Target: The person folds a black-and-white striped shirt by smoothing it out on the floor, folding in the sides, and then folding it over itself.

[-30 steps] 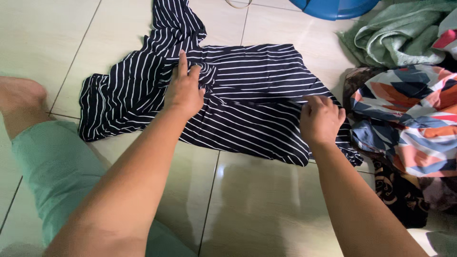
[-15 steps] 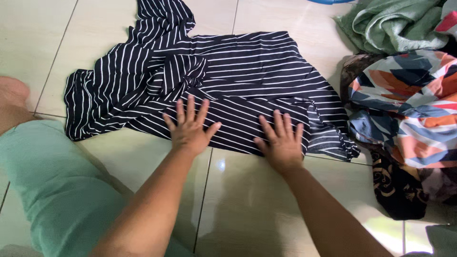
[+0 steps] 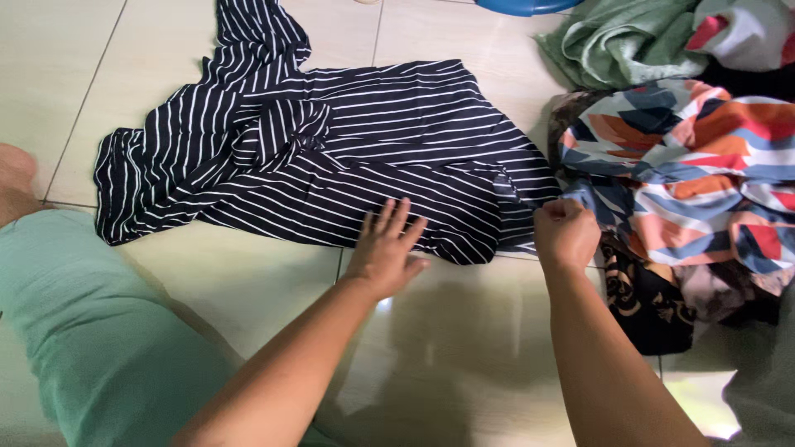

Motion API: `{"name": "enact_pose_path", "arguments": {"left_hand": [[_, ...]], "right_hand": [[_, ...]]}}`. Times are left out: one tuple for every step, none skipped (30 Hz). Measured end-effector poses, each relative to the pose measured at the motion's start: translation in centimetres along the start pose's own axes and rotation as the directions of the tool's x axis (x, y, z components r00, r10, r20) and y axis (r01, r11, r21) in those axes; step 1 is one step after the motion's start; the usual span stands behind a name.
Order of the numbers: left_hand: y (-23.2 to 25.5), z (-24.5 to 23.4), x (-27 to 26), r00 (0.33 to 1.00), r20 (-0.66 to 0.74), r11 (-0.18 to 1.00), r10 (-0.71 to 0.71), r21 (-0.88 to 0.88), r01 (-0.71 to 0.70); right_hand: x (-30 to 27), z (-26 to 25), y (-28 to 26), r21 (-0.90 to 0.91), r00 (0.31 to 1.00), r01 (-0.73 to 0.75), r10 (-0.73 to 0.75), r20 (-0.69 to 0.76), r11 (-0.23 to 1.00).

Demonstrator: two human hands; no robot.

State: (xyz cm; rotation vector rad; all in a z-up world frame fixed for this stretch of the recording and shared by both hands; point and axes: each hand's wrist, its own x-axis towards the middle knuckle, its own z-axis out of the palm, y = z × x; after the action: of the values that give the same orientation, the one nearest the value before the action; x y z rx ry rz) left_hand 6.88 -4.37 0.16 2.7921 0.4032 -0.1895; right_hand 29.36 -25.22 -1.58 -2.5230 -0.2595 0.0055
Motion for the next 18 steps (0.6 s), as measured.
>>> {"name": "enact_pose_path", "arguments": {"left_hand": [[1.2, 0.0, 0.4, 1.000, 0.020, 1.000, 0.018, -0.017, -0.018], [2.4, 0.0, 1.0, 0.999, 0.040, 0.999, 0.037, -0.035, -0.036], [3.5, 0.2, 1.5, 0.997, 0.059, 0.997, 0.056, -0.053, -0.053], [4.4, 0.4, 1.9, 0.994, 0.077, 0.997, 0.073, -0.044, -0.070], [5.2, 0.7, 2.4, 0.991, 0.096, 0.996, 0.088, -0.034, -0.085], [5.9, 1.2, 2.8, 0.988, 0.116, 0.995, 0.103, -0.025, -0.101], [6.5, 1.7, 3.2, 0.989, 0.051, 0.990, 0.136, 0.018, -0.138], [7.1, 2.2, 3.6, 0.985, -0.013, 0.983, 0.172, 0.062, -0.171], [7.5, 2.5, 3.8, 0.975, -0.072, 0.974, 0.208, 0.107, -0.200], [7.9, 2.7, 4.1, 0.978, -0.034, 0.971, 0.204, 0.132, -0.198], [8.2, 2.8, 4.4, 0.980, 0.002, 0.968, 0.199, 0.156, -0.197], [8.6, 2.8, 4.6, 0.980, 0.039, 0.964, 0.194, 0.180, -0.197], [9.0, 2.7, 4.7, 0.979, -0.016, 0.967, 0.201, 0.162, -0.196], [9.2, 2.7, 4.8, 0.976, -0.071, 0.970, 0.207, 0.145, -0.195], [9.3, 2.6, 4.8, 0.969, -0.125, 0.972, 0.211, 0.127, -0.196], [9.5, 2.5, 4.7, 0.966, -0.133, 0.971, 0.221, 0.124, -0.205], [9.5, 2.4, 4.8, 0.963, -0.141, 0.969, 0.231, 0.123, -0.215], [9.6, 2.2, 4.8, 0.959, -0.150, 0.967, 0.242, 0.122, -0.225]], "right_hand": [[0.0, -0.2, 0.5, 0.026, 0.999, -0.037, 0.036, 0.034, 0.999], [-0.2, -0.1, 0.9, 0.069, 0.998, 0.055, -0.056, 0.008, 0.996], [-0.6, 0.1, 1.2, 0.108, 0.989, 0.148, -0.147, -0.022, 0.983], [-0.8, 0.1, 1.4, 0.143, 0.971, 0.240, -0.235, -0.055, 0.960], [-1.0, 0.0, 1.6, 0.169, 0.987, 0.154, -0.160, 0.023, 0.974], [-1.3, 0.1, 1.5, 0.188, 0.991, 0.066, -0.086, 0.102, 0.980], [-1.4, 0.0, 1.4, 0.202, 0.984, -0.023, -0.014, 0.180, 0.979], [-1.3, -0.2, 1.3, 0.262, 0.976, -0.080, 0.022, 0.218, 0.962], [-1.3, -0.4, 1.0, 0.318, 0.964, -0.141, 0.056, 0.262, 0.937], [-1.3, -0.7, 0.8, 0.370, 0.948, -0.202, 0.086, 0.306, 0.907], [-1.2, -1.1, 0.5, 0.444, 0.938, -0.258, 0.112, 0.328, 0.858], [-1.0, -1.5, 0.2, 0.512, 0.926, -0.312, 0.137, 0.351, 0.800], [-0.9, -1.8, -0.1, 0.575, 0.914, -0.363, 0.158, 0.375, 0.734], [-0.9, -2.1, -0.3, 0.552, 0.910, -0.366, 0.163, 0.382, 0.749], [-0.9, -2.2, -0.2, 0.530, 0.905, -0.370, 0.169, 0.389, 0.763], [-0.9, -2.4, 0.1, 0.507, 0.901, -0.374, 0.175, 0.397, 0.777], [-0.8, -2.4, 0.5, 0.436, 0.882, -0.380, 0.178, 0.436, 0.815], [-0.8, -2.3, 1.0, 0.364, 0.862, -0.381, 0.184, 0.473, 0.850]]}}
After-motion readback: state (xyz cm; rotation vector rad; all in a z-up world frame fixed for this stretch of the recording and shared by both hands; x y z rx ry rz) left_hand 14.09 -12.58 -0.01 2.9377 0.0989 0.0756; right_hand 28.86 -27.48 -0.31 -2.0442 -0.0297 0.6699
